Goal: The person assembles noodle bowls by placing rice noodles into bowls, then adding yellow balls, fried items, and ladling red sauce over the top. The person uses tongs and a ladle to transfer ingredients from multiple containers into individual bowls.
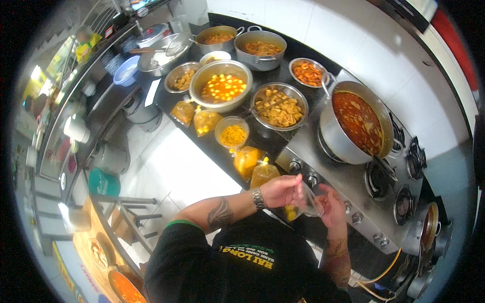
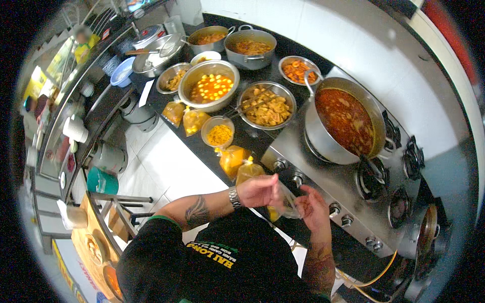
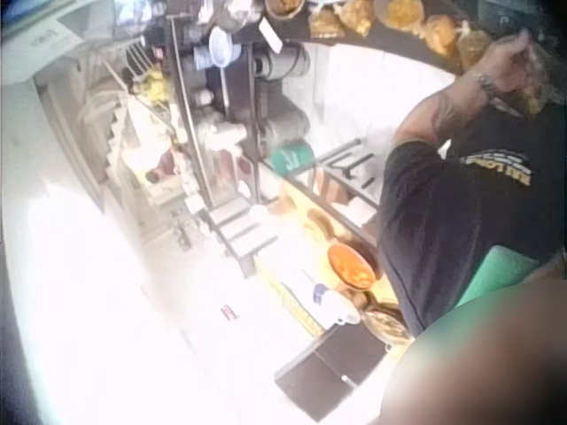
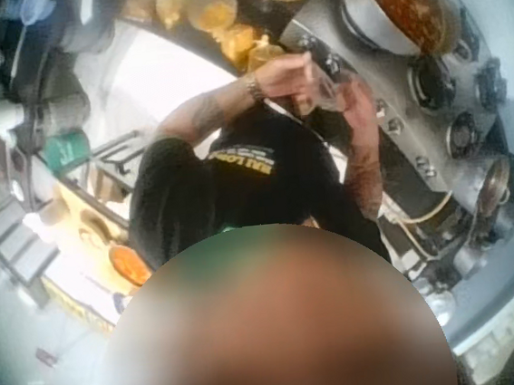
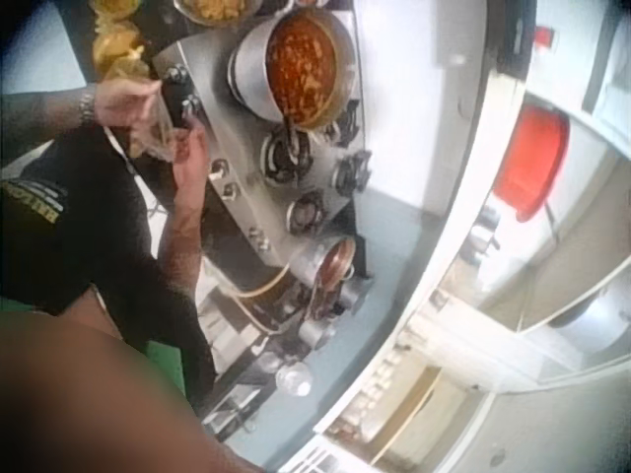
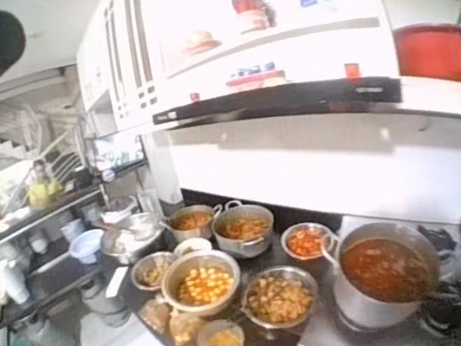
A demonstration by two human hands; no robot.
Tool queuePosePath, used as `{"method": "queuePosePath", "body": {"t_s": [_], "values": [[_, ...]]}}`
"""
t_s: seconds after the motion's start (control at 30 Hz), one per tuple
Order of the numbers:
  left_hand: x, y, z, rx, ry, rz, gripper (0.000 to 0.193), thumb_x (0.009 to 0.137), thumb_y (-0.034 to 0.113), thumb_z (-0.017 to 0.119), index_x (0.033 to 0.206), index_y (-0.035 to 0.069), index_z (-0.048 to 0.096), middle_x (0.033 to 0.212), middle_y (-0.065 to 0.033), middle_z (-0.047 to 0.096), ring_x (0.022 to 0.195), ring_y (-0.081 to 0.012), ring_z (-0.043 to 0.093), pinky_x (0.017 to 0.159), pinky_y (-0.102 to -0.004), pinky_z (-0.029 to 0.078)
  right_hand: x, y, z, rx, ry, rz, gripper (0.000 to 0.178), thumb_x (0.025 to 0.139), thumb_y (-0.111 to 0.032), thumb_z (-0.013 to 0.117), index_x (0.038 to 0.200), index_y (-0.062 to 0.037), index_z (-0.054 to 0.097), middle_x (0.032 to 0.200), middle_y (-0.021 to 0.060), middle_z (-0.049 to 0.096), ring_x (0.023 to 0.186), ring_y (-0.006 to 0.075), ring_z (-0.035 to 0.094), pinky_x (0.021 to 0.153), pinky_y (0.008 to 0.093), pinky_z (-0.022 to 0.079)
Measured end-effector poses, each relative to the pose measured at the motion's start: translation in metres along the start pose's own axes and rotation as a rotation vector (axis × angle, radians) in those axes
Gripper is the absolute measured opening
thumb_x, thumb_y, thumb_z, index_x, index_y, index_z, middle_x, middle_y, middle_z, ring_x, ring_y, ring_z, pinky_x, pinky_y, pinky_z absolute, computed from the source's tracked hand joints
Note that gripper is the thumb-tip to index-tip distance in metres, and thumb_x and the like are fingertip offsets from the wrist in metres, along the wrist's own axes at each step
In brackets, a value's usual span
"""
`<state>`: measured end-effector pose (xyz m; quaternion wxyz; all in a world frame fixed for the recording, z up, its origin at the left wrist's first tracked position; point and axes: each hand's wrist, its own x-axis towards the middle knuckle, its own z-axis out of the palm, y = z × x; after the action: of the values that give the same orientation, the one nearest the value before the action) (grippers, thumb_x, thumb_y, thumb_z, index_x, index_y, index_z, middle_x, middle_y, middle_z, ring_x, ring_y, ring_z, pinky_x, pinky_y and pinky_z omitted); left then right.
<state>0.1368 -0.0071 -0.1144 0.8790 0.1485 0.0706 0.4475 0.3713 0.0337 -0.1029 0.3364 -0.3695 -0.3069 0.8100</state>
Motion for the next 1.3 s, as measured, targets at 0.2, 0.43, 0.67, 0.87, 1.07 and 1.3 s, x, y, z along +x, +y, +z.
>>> {"method": "queuePosePath", "body": {"t_s": [0.2, 0.43, 0.67, 0.87, 1.07, 1.3], "values": [[0.0, 0.003, 0.009, -0.312, 0.069, 0.184, 0.033, 0.099, 0.039, 0.048, 0.116, 0.012, 0.057, 0.093, -0.0025, 0.064, 0.087, -0.0182, 0.064, 0.078, -0.0363, 0.052, 0.027, 0.022, 0.029, 0.206, -0.002, 0.057, 0.04, 0.101, -0.034, 0.042, 0.12, -0.0004, 0.055, 0.111, 0.0111, 0.064, 0.097, 0.0223, 0.063, 0.085, 0.0366, 0.05], [-0.007, 0.056, 0.03, -0.012, 0.307, -0.079, 0.034, 0.097, 0.028, 0.055, 0.121, 0.005, 0.054, 0.069, -0.0008, 0.055, 0.065, -0.0144, 0.053, 0.06, -0.0294, 0.046, -0.022, -0.035, 0.002, -0.47, 0.518, -0.537, 0.029, 0.095, -0.015, 0.059, 0.12, -0.0015, 0.055, 0.097, 0.0059, 0.06, 0.081, 0.0113, 0.055, 0.074, 0.0224, 0.046], [0.005, 0.081, 0.042, -0.104, 0.341, -0.13, 0.044, 0.096, 0.032, 0.054, 0.126, -0.001, 0.05, 0.063, 0.0011, 0.053, 0.065, -0.0156, 0.055, 0.065, -0.0339, 0.049, -0.021, -0.131, 0.0, -1.063, 0.857, -0.789, 0.062, 0.073, -0.016, 0.082, 0.128, -0.0029, 0.054, 0.103, 0.0082, 0.062, 0.086, 0.0134, 0.06, 0.074, 0.0273, 0.051], [0.01, 0.092, 0.035, -0.165, 0.227, -0.272, 0.039, 0.099, 0.026, 0.049, 0.128, 0.0, 0.047, 0.063, 0.0007, 0.052, 0.06, -0.0152, 0.056, 0.068, -0.0354, 0.054, 0.009, -0.167, 0.027, -0.861, 0.797, -0.575, 0.031, 0.074, -0.018, 0.079, 0.1, -0.0035, 0.071, 0.09, 0.0097, 0.072, 0.085, 0.0143, 0.067, 0.078, 0.0275, 0.052], [0.018, 0.108, 0.043, 0.109, 0.282, -0.315, 0.039, 0.101, 0.035, 0.042, 0.128, 0.008, 0.047, 0.075, -0.006, 0.068, 0.073, -0.0271, 0.069, 0.075, -0.0467, 0.055, -0.021, -0.191, 0.042, -1.478, 0.45, -0.905, 0.016, 0.075, -0.01, 0.072, 0.09, -0.0053, 0.068, 0.097, 0.0142, 0.069, 0.09, 0.0268, 0.068, 0.077, 0.0339, 0.054], [0.024, 0.113, 0.068, 0.062, 0.446, -0.217, 0.041, 0.099, 0.04, 0.046, 0.125, 0.009, 0.051, 0.089, -0.0017, 0.067, 0.081, -0.0199, 0.064, 0.072, -0.0386, 0.052, -0.04, -0.197, 0.045, -2.044, 0.151, -0.837, 0.023, 0.067, -0.008, 0.068, 0.089, -0.0109, 0.066, 0.114, 0.0181, 0.061, 0.094, 0.0326, 0.066, 0.074, 0.0378, 0.057]]}}
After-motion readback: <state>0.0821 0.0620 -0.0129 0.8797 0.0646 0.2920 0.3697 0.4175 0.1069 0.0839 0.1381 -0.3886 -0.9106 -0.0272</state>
